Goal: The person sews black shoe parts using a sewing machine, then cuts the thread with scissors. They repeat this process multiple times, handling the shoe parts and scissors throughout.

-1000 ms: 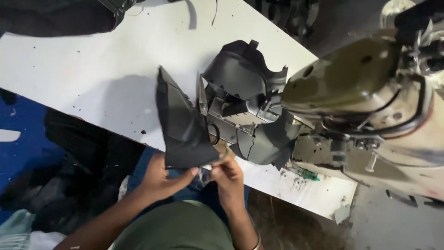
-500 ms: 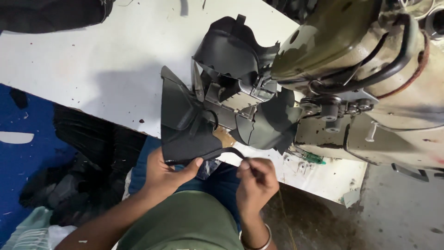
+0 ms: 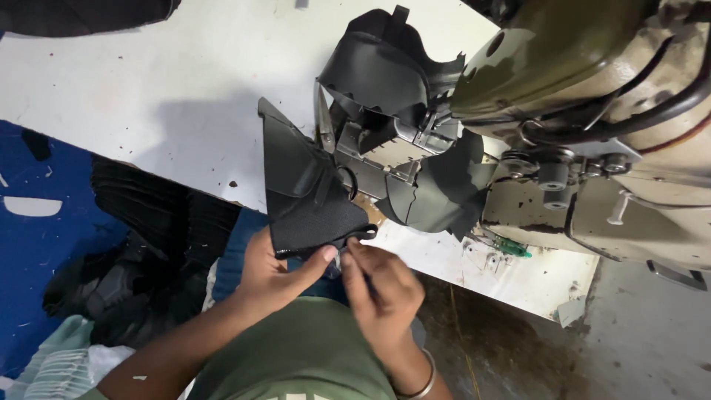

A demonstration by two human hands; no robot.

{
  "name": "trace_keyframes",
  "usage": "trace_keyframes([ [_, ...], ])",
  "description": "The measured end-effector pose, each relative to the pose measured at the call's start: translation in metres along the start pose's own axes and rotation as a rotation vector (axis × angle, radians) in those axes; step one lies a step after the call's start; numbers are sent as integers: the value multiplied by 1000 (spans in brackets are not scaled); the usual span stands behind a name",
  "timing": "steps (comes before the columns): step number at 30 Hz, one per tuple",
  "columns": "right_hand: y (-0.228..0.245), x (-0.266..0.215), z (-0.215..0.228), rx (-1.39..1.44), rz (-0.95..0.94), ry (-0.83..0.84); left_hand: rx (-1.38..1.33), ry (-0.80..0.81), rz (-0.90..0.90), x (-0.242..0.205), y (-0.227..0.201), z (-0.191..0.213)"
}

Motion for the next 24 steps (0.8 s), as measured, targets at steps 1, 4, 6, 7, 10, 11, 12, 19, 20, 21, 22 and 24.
trace_keyframes([
  [1,-10,-1,0,0,-4,2,-1,-1,4,-2,5,2],
  [4,-68,-9,1,503,-464,-79,39,-44,40,-6,15,8],
  [6,-79,-4,-8,685,-484,130,54,-28,-4,-5,9,6],
  [7,-82,-5,-6,685,-486,130,54,-28,-2,-6,9,5],
  [10,-93,-11,-8,694,-539,183,27,-40,-7,-7,11,7],
  [11,-95,-12,-7,691,-545,179,4,-38,5,-8,14,8],
  [12,-97,-13,-7,689,-551,172,-20,-34,18,-8,16,8],
  [19,-98,-10,-7,743,-528,181,-7,-35,48,-6,20,8],
  [20,-99,-11,-7,752,-542,174,-2,-50,65,-6,23,9],
  [21,-101,-12,-8,761,-556,168,2,-65,82,-5,26,11],
  [22,-101,-13,-8,761,-560,165,3,-64,87,-5,25,9],
  [24,-103,-15,-8,760,-571,165,-4,-79,115,-2,24,9],
])
Point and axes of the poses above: each hand's wrist, its own x-axis towards the middle knuckle, its own z-axis out of the back of the hand, y = z × x, the point moved 7 cm from there along x, towards the middle knuckle, and after that the axes turned 1 degree about z, right-handed, at the moved point
